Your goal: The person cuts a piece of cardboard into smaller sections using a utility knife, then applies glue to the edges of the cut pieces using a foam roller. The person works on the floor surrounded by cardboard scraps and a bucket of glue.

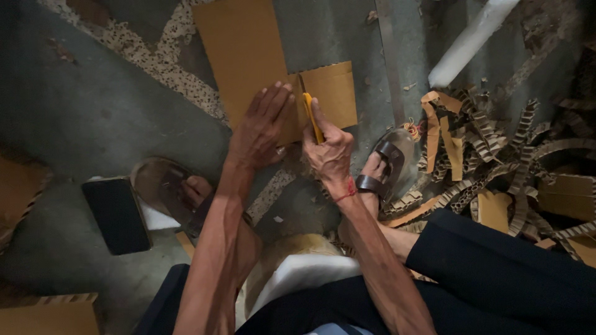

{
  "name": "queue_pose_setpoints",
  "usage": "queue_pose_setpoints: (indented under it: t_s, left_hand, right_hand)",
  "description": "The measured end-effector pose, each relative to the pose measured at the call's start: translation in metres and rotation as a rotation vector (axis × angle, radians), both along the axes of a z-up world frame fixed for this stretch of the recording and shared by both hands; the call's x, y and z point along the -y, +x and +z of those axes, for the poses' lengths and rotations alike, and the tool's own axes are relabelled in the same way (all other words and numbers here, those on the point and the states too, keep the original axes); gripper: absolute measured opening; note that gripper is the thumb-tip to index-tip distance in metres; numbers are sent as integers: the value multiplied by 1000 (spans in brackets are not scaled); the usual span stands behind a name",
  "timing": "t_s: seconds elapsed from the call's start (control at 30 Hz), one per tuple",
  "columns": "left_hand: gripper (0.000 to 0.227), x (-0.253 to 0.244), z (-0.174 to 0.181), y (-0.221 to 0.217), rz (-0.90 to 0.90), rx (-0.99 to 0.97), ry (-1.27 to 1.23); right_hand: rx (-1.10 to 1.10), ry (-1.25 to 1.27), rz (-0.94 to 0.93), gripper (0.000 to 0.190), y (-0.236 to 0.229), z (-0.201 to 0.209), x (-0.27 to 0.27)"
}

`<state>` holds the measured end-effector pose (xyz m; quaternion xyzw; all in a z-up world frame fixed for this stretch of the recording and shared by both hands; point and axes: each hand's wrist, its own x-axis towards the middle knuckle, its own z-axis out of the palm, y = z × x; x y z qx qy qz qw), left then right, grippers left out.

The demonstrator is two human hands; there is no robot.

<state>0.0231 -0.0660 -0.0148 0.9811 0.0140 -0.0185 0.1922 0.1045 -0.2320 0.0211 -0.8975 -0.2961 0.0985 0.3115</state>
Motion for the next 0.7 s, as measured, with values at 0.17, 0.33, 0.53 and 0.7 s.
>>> queue_pose_setpoints:
  t_s: [0.17,0.33,0.53,0.7]
  left_hand:
    - [118,1,-2,-1,-6,-38,43]
    - [118,1,-1,0,-14,-55,43]
    - [116,1,3,1,-1,-51,36]
    - [115,-1,7,0,0,-38,12]
  right_hand:
    - [-7,-18,5,60,2,-7,1]
    - [3,-26,11,61,1,-1,1]
    - [-5,-16,-7,60,1,3,-1]
    - [-18,-11,-2,59,1,2,-1]
